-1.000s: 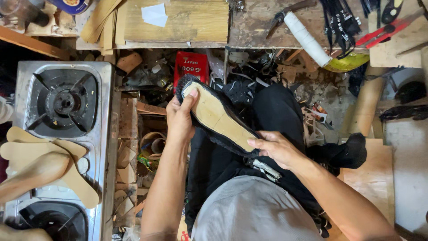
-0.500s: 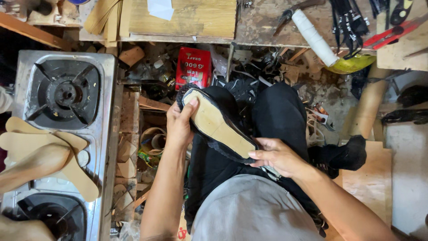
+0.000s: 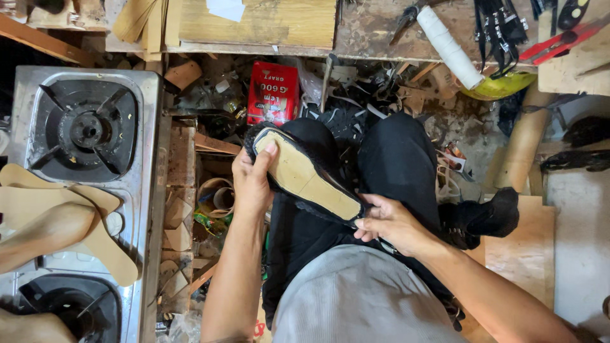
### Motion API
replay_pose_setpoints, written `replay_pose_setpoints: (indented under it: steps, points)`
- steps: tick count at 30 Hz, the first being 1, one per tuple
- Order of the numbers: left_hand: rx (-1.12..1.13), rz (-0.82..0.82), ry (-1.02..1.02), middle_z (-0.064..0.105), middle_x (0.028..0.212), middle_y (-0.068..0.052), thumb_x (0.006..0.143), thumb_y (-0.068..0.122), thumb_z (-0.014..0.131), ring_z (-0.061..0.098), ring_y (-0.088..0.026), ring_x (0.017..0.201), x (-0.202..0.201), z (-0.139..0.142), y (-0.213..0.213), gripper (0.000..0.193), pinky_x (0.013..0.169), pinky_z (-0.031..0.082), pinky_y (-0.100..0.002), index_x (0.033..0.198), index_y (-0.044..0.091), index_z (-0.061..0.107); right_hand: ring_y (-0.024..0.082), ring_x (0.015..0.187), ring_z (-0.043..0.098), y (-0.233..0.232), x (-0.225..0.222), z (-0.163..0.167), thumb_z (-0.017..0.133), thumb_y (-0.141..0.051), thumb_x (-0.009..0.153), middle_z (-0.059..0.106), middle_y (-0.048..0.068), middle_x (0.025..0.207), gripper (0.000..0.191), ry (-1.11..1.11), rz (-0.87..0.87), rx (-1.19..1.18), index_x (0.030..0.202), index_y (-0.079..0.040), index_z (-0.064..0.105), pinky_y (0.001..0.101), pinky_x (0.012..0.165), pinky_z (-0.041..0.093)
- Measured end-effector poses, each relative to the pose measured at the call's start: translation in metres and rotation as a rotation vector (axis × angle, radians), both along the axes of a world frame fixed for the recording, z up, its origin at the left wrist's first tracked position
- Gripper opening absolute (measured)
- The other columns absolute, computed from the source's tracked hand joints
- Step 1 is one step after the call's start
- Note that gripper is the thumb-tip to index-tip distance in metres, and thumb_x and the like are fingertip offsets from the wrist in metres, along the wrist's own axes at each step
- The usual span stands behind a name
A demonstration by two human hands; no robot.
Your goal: The person assembles a black slipper by attaching a beige insole to a black woven upper. They use a hammer to tap the insole into place, then use a staple gun to secure the upper to the insole. The person repeatedly adjusts and staples the slipper while seated in a cluttered workshop.
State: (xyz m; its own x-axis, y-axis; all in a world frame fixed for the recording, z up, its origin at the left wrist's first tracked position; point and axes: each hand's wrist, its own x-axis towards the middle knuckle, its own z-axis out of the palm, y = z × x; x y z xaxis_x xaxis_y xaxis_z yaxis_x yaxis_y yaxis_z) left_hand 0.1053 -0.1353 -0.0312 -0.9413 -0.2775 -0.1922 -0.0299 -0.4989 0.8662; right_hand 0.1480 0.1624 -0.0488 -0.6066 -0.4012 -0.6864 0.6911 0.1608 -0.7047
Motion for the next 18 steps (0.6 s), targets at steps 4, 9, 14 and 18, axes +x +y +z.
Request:
replay_pose_setpoints:
  steps: [4,9,14,18]
  points:
    - [-0.162,-0.049,0.038,0.074,0.107,-0.005,0.094,0.009,0.067,0.066,-0.010,0.095,0.005,0.003,0.001,0.026,0.089,0.053,-0.026,0.117,-0.003,0.069,0.013,0.064,0.067,0.006,-0.002,-0.006,0.068,-0.003,0.083,0.071,0.008,0.081,0.055,0.090,0.124,0.087,0.137,0.003,0.055,0.0280,0.056,0.054]
    - [-0.196,-0.156,0.072,0.074,0.107,-0.004,0.094,0.008,0.068,0.066,-0.011,0.097,0.010,0.005,0.009,0.026,0.091,0.052,-0.026,0.117,-0.003,0.069,0.010,0.058,0.061,0.020,-0.005,0.000,0.069,-0.004,0.083,0.067,0.005,0.075,0.032,0.121,0.293,0.222,0.115,0.002,0.067,0.0271,0.050,0.051]
    - [-0.215,-0.206,0.104,0.074,0.107,-0.004,0.095,0.009,0.068,0.067,-0.012,0.099,0.005,0.006,0.018,0.026,0.092,0.052,-0.028,0.118,-0.002,0.070,0.012,0.059,0.060,0.033,-0.009,0.002,0.070,-0.006,0.084,0.068,0.005,0.077,0.032,0.050,0.271,0.122,0.115,0.000,0.067,0.0287,0.052,0.049]
    - [-0.212,-0.221,0.054,0.073,0.106,-0.003,0.094,0.009,0.070,0.066,-0.010,0.096,-0.001,0.005,0.020,0.026,0.088,0.052,-0.026,0.118,-0.001,0.069,0.020,0.075,0.072,0.034,0.008,0.007,0.078,-0.020,0.085,0.077,0.007,0.086,0.059,0.396,0.422,0.337,0.135,-0.001,0.054,0.0338,0.070,0.059]
